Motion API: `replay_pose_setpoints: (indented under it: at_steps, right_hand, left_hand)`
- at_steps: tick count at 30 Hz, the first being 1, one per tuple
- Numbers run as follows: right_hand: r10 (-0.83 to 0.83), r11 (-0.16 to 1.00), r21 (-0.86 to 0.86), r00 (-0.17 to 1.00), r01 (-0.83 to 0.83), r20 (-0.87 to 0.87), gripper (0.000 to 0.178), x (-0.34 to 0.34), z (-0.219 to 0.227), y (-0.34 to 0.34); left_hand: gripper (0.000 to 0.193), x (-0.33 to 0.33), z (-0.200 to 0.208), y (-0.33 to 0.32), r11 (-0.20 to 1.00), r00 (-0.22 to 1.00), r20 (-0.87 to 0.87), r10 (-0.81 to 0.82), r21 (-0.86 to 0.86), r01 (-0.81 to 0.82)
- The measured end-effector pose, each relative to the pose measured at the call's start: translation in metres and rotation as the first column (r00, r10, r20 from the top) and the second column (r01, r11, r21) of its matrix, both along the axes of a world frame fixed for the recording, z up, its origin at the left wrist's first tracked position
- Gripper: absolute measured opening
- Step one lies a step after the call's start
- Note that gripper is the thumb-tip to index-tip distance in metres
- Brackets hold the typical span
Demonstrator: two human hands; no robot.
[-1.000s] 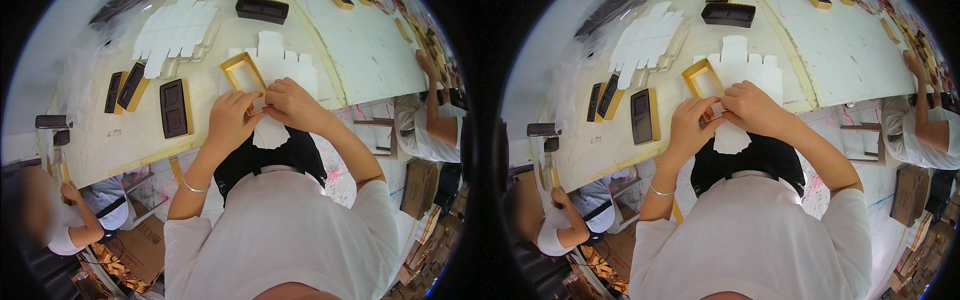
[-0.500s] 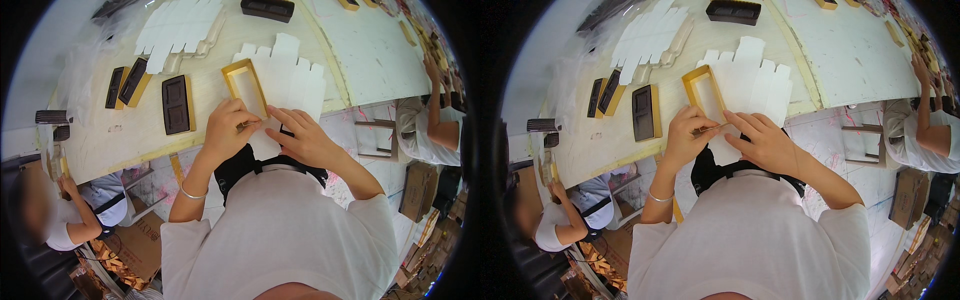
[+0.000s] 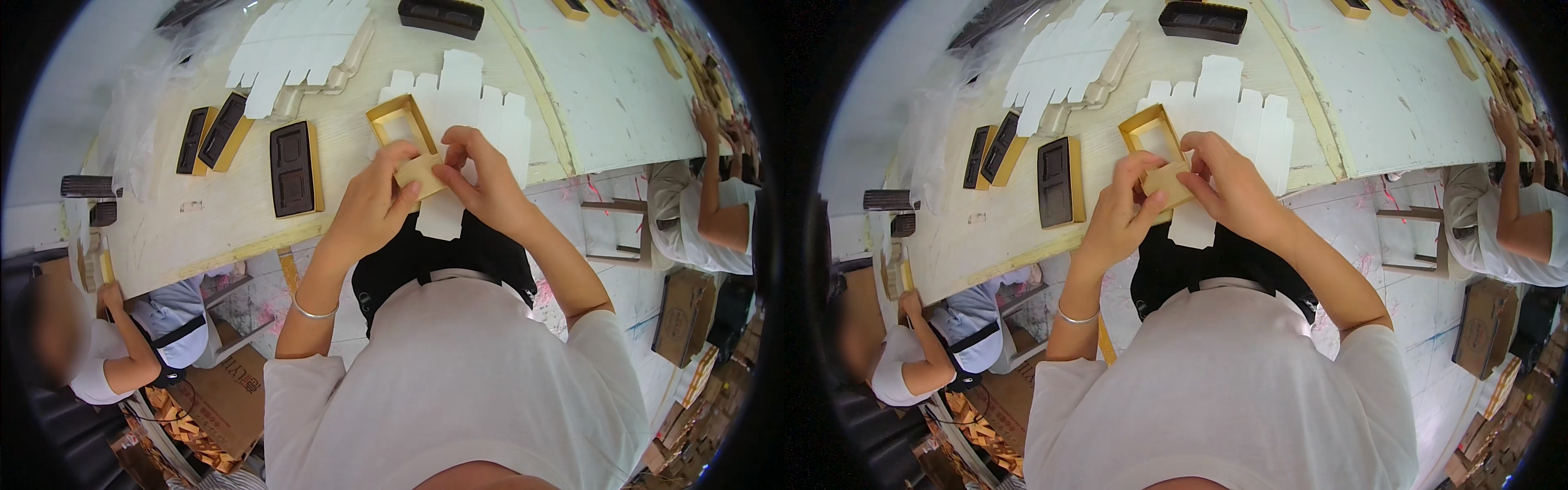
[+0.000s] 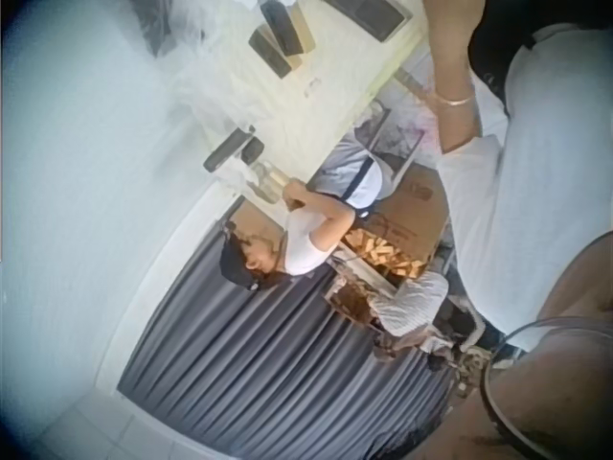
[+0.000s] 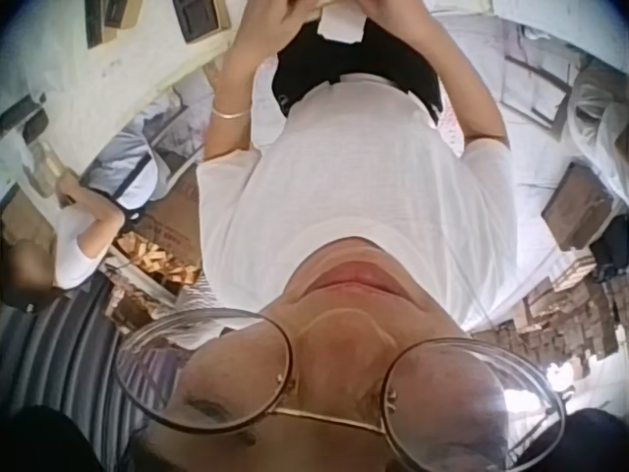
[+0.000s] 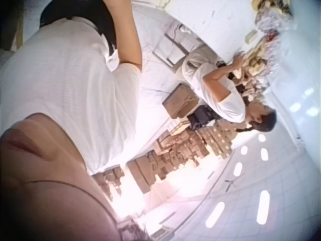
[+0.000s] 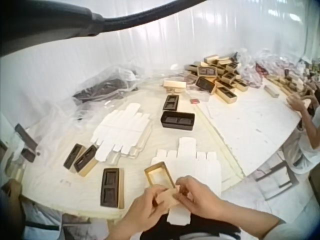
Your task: The person assembles small rectangular boxes by folding white cardboard pieces into frames and inserting dark rectangular inserts. They repeatedly pick up flat cardboard, fold it into a frame, place an insert inside, and set the completed box aside on the table.
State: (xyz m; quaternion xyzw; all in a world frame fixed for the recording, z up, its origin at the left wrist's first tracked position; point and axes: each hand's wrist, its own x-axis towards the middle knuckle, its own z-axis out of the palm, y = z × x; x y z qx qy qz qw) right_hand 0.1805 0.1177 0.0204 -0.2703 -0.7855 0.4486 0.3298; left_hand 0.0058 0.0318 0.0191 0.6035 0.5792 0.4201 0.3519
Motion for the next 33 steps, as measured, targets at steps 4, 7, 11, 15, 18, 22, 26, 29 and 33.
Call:
replay_pose_setpoints:
  at_steps: [4, 7, 11, 15, 18, 22, 26, 29, 33]
  right_hand:
    - [-0.006, 0.879, 0.473, 0.991, -0.058, 0.133, 0.02, 0.002, -0.004, -0.003]
    - [-0.032, 0.664, 0.731, 0.97, -0.159, 0.24, 0.019, 0.006, 0.003, -0.008]
    - [-0.027, 0.658, 0.699, 0.919, -0.279, 0.393, 0.014, 0.003, -0.002, -0.009]
    - [0.029, 0.685, 0.622, 0.867, -0.38, 0.498, 0.008, -0.001, 0.006, -0.004]
    - [0.092, 0.709, 0.553, 0.835, -0.438, 0.542, 0.006, -0.003, 0.009, 0.002]
    - [0.186, 0.641, 0.599, 0.855, -0.479, 0.484, 0.009, 0.013, 0.023, 0.02]
    - [0.403, 0.771, 0.32, 0.811, -0.55, 0.423, 0.026, 0.035, 0.042, 0.036]
    - [0.408, 0.887, 0.148, 0.893, -0.437, 0.193, 0.035, 0.035, 0.052, 0.078]
    - [-0.201, 0.817, 0.574, 0.959, 0.053, 0.198, 0.027, 0.007, 0.025, 0.165]
  left_hand:
    - [0.015, 0.005, 0.007, 0.0, 0.996, 0.992, -0.117, 0.035, 0.082, -0.026]
    - [0.014, 0.007, 0.001, -0.003, 0.996, 0.988, -0.138, 0.068, 0.061, -0.06]
    - [0.018, 0.013, -0.01, -0.008, 0.954, 0.942, -0.313, 0.123, 0.299, -0.025]
    - [0.023, 0.007, -0.023, -0.007, 0.968, 0.878, -0.47, 0.091, 0.248, 0.033]
    - [0.027, 0.005, -0.005, -0.005, 0.996, 0.888, -0.46, -0.003, 0.08, 0.045]
    - [0.054, -0.01, 0.054, 0.002, 0.986, 0.84, -0.543, -0.006, 0.138, 0.096]
    - [0.082, -0.03, 0.052, 0.014, 0.979, 0.722, -0.692, -0.009, 0.143, 0.148]
    - [0.08, -0.032, 0.037, 0.017, 0.993, 0.763, -0.638, -0.1, -0.013, 0.119]
    - [0.077, -0.021, 0.034, 0.014, 1.0, 0.793, -0.609, -0.005, 0.017, 0.02]
